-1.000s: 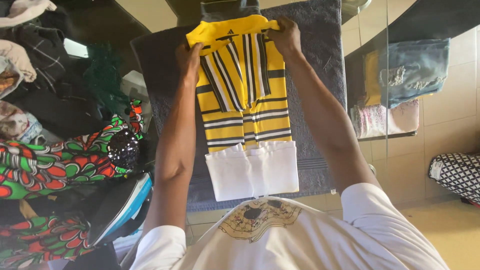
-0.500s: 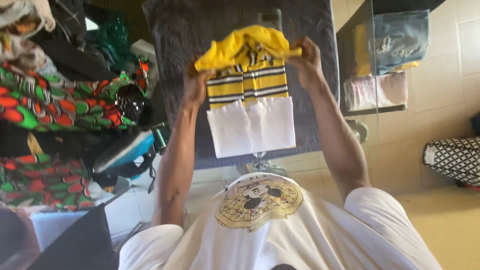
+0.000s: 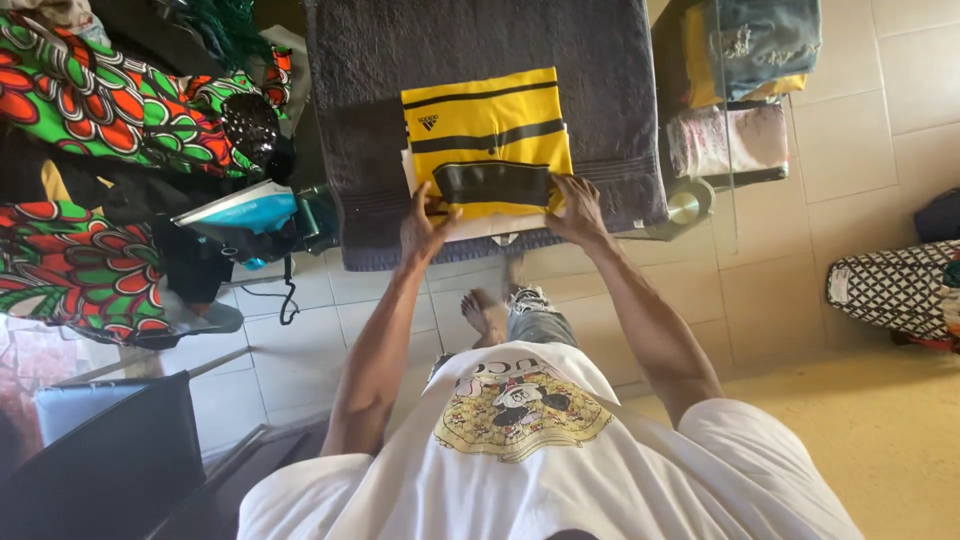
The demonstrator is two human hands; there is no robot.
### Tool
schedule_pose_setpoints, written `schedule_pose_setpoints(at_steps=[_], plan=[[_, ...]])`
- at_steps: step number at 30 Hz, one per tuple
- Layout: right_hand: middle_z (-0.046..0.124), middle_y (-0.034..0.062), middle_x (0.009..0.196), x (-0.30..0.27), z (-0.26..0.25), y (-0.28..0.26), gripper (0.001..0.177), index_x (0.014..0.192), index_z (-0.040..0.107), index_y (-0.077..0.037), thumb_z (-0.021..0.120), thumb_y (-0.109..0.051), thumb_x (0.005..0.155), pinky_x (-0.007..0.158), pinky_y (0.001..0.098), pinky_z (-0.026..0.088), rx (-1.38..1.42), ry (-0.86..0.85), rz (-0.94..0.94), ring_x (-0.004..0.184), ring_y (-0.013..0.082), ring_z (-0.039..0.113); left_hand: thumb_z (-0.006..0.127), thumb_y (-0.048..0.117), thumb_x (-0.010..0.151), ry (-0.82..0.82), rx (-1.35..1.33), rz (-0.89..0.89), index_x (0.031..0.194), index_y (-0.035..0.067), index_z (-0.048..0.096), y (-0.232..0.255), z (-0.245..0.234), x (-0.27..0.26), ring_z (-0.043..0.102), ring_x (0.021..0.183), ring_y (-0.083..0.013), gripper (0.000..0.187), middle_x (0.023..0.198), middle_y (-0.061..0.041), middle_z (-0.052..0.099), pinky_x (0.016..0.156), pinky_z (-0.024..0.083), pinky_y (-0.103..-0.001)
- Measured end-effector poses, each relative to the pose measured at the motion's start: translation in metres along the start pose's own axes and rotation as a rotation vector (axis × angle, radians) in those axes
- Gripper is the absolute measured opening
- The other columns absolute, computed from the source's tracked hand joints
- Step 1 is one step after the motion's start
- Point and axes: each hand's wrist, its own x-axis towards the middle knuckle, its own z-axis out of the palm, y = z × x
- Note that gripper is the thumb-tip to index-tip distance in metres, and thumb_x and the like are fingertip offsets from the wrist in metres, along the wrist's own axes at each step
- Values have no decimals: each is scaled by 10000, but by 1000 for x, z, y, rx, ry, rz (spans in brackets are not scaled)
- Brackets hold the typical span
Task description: Iron and fold a yellow striped polo shirt.
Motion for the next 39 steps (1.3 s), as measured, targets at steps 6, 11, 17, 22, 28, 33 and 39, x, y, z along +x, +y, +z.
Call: schedule_pose_setpoints(at_steps=[6,11,17,22,28,33,39], plan=[[689,114,1179,27,3,-17,536,1244,693,-123,847,-295,760,1098,539,340,15,0,370,1209,344,569,870,409,769,180,338,46,1263,7,643,-46,49,39,715,970,-382,677,1083,-222,728,827,567,-450],[713,81,1224,-11,1,-7,286,1119,719,-124,780,-130,840,1176,513,357,139,123,40,1258,294,598,753,182,881,194,63,52,1071,57,724,15,27,-8,744,935,-358,229,1011,-148,761,854,581,-451],[691,118,1241,-47,-20,-4,373,1072,738,-87,728,-20,706,1140,484,372,192,-148,-125,1263,315,581,765,9,669,204,63,240,1126,24,626,32,15,-100,668,1013,-323,478,1070,-120,682,877,515,-469],[707,75,1315,21,-44,8,327,1196,720,-132,685,-109,872,1100,398,536,247,-131,182,1224,258,684,790,138,860,414,-632,-420,1155,60,624,-73,88,-115,654,910,-168,347,1055,-73,648,762,545,-307],[601,130,1401,170,-41,8,506,1339,642,-74,779,-186,865,1097,510,407,-58,-148,58,1356,333,487,800,309,862,431,-906,-978,952,135,594,-30,78,-61,630,632,-98,284,834,1,671,503,467,-272],[492,225,1465,251,4,34,1008,1437,522,10,940,-414,624,1071,636,188,-197,-240,-189,1410,419,388,866,317,830,497,-677,-1076,806,119,606,-17,86,-36,502,577,-147,327,720,-7,590,496,356,-322],[710,127,1263,267,-31,-32,792,1348,665,-125,864,-548,708,1119,556,389,-404,-792,126,1241,341,625,814,192,788,498,-532,-645,1046,56,640,35,79,-25,660,829,-167,340,898,12,704,774,514,-307]])
